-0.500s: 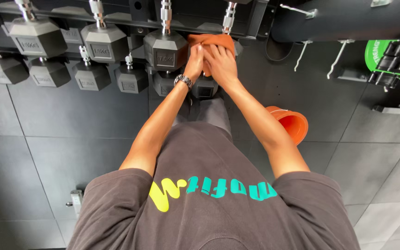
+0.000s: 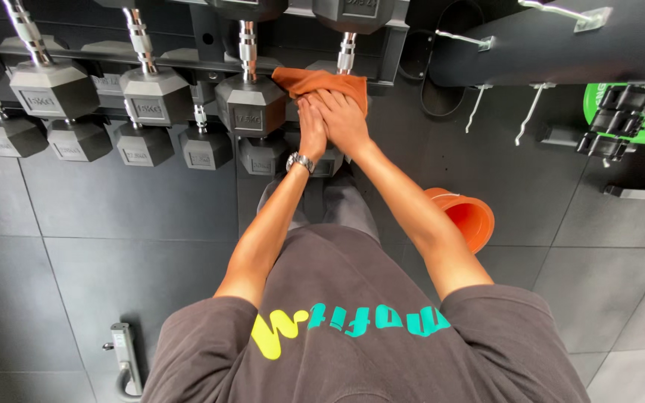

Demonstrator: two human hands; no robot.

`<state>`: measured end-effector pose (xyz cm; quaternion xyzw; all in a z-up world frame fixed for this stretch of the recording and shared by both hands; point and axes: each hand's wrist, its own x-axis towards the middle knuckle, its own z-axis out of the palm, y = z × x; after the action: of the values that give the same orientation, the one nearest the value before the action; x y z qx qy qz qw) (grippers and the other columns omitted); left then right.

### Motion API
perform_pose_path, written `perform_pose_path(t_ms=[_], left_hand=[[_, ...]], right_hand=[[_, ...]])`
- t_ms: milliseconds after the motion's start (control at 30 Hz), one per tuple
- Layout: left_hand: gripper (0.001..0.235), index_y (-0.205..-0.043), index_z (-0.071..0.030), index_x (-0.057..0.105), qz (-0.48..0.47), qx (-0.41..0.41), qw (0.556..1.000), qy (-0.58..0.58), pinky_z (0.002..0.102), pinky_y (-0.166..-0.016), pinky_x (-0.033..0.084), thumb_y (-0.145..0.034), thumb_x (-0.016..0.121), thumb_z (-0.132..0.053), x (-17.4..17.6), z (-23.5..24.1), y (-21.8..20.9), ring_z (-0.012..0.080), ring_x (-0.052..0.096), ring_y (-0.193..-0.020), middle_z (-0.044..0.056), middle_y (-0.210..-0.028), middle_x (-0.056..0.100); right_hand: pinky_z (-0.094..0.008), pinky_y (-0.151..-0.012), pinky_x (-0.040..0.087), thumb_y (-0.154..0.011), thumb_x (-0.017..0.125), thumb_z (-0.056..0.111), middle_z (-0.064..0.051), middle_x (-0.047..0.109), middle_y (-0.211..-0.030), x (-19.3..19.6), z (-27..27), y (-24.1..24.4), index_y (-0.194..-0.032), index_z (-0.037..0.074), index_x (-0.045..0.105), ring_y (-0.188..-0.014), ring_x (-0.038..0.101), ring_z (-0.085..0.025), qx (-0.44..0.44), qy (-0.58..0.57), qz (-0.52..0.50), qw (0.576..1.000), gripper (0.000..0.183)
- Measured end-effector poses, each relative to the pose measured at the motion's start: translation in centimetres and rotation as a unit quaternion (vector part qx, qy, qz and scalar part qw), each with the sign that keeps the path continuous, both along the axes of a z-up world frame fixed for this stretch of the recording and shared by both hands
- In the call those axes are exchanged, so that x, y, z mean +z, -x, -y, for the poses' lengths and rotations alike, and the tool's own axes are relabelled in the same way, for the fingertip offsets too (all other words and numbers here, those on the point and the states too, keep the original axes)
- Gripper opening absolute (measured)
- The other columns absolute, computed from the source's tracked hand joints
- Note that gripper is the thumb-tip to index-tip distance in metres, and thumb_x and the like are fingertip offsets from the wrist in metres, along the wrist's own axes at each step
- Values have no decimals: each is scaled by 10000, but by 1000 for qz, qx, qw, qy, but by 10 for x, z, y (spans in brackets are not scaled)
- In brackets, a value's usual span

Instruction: The person wipes dumbbells on a wall-mounted rack with an orange cloth. They dip the cloth into an orange bucket of water, wring it out, and then systematically clean each dumbbell one by one, moving along the rack.

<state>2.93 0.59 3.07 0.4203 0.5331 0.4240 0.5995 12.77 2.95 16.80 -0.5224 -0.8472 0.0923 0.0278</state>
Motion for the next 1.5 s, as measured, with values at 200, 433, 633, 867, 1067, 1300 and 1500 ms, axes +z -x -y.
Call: perform_pose_path(t_ms=[200,433,633,867,1067,1300,1500], left_hand=[[691,-1575,84,249,-299,-32,929,-215,545,-1276,154,-1103,404,-395,62,32,-17,496,214,-1542,329,-1646,215],[504,-1463,-24,501,-265,-82,961,0,483,-1197,387,-1061,445,-322,52,-79,-26,388,500,-1408,202,-1493,560],[526,-1528,30,428,-376,-39,918,-118,523,-1235,273,-1100,414,-276,57,-19,-28,434,293,-1515,225,-1607,390],[504,-1512,-43,489,-304,-20,951,-57,496,-1285,180,-1113,358,-322,28,-17,-25,406,237,-1579,165,-1650,383],[571,-1560,5,404,-280,15,960,-27,454,-1296,210,-1124,367,-363,-17,-35,-23,422,235,-1562,199,-1652,357],[549,-1602,42,257,-272,56,955,-106,469,-1304,200,-1170,262,-297,-13,61,-16,385,258,-1571,248,-1673,271],[494,-1226,-18,608,-351,-57,921,161,528,-1020,464,-1110,264,-353,-54,67,13,456,600,-1183,245,-1282,655]], right_hand=[[-499,-1198,328,-1101,485,245,-235,364,-1610,-46,55,-44,-1568,-45,379,-1471,359,-439,-170,-23,-219,960,560],[-467,-1191,414,-1061,403,372,-195,622,-1447,-82,-46,-62,-1351,-9,615,-1384,533,-391,-338,262,-231,874,524],[-537,-1199,256,-1137,391,343,-366,336,-1578,-63,20,-74,-1531,-178,336,-1480,259,-502,-165,69,-204,962,656],[-485,-1231,312,-1117,309,398,-245,495,-1559,-96,-31,-71,-1446,-32,522,-1478,396,-401,-276,234,-172,916,582],[-489,-1258,239,-1090,427,418,-254,366,-1602,-69,-18,-49,-1532,-80,374,-1514,286,-417,-231,171,-100,953,668],[-549,-1290,179,-1116,538,327,-193,321,-1681,-29,17,-42,-1633,13,386,-1570,245,-388,83,12,-16,996,623],[-625,-1185,232,-1017,569,299,-195,546,-1460,-63,-21,37,-1396,63,632,-1450,377,-439,239,58,348,905,452]])
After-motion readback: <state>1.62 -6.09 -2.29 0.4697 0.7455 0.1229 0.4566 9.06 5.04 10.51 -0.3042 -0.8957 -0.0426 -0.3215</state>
